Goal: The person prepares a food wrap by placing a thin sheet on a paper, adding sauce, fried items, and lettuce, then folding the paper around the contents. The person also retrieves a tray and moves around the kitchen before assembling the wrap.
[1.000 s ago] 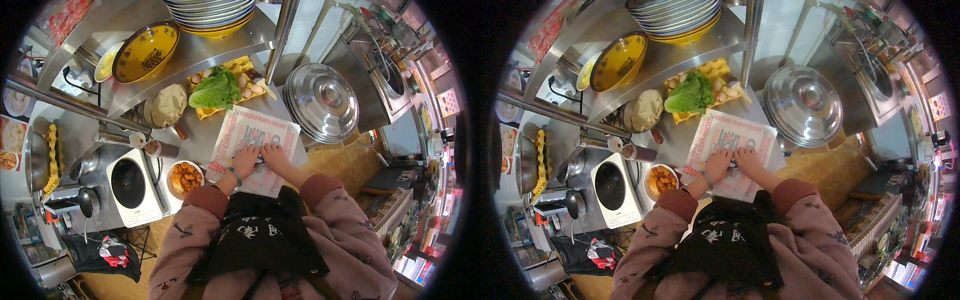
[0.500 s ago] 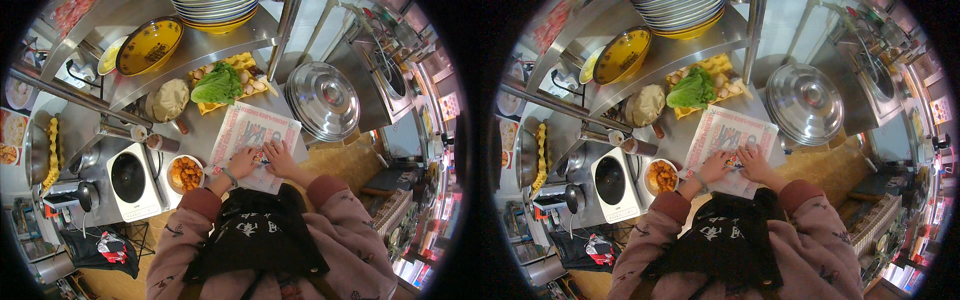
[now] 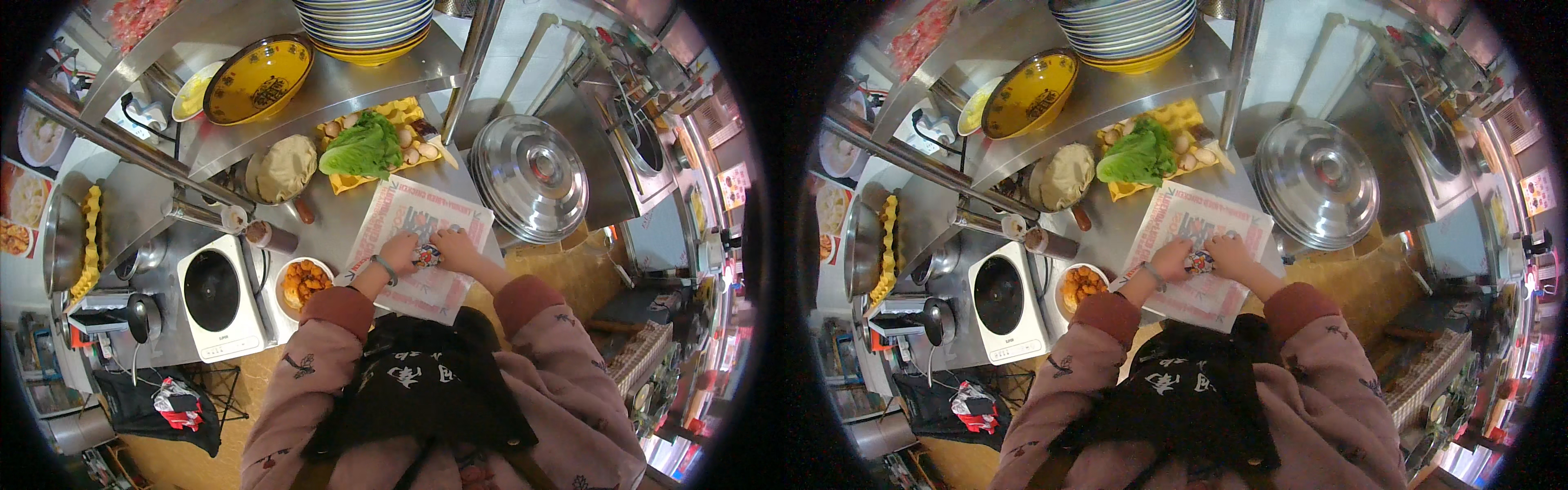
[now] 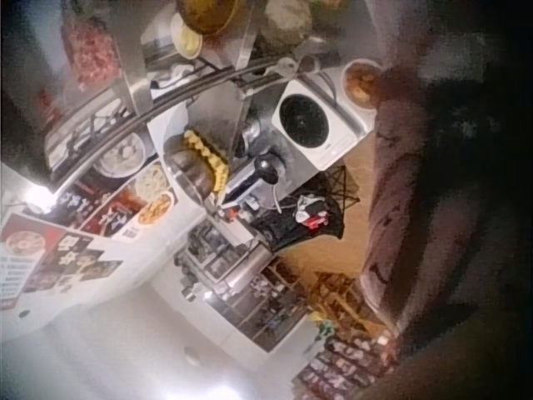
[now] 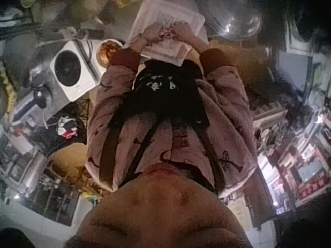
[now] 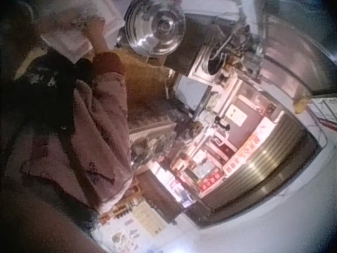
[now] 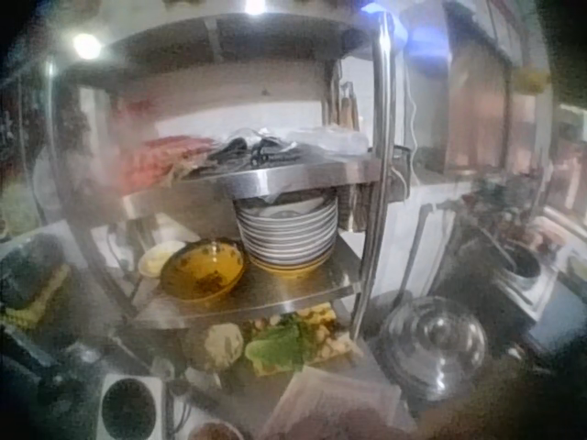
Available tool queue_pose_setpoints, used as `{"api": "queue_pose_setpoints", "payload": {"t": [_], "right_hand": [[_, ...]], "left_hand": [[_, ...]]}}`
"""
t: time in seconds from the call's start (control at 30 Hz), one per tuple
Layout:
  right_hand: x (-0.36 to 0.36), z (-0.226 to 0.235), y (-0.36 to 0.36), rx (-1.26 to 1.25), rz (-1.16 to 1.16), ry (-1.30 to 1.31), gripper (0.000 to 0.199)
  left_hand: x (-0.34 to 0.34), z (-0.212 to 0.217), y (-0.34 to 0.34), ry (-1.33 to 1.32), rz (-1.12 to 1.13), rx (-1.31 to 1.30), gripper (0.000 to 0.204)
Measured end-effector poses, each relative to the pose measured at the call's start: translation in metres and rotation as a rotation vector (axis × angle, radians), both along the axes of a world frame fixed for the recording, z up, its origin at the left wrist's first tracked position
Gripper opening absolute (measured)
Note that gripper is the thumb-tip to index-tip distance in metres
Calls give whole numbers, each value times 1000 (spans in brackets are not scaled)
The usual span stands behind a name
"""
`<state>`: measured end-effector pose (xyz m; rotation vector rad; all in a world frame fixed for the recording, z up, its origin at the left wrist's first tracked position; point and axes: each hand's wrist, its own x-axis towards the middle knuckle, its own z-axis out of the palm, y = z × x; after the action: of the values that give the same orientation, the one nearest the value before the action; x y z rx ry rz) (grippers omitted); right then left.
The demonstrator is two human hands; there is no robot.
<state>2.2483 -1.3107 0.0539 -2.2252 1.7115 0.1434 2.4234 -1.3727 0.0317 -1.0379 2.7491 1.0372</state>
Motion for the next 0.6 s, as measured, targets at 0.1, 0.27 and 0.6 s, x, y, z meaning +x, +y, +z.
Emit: {"api": "queue_pose_setpoints", "payload": {"t": [0.1,0.27,0.6], "right_hand": [[-5,5,-17,249,19,-44,39],[-6,9,-12,175,74,-123,33],[-14,8,-3,110,153,-115,25]], "left_hand": [[-3,-4,1,6,-21,-30,48],[1,-8,6,-6,-55,-32,49],[1,-8,19,102,-55,-111,47]]}}
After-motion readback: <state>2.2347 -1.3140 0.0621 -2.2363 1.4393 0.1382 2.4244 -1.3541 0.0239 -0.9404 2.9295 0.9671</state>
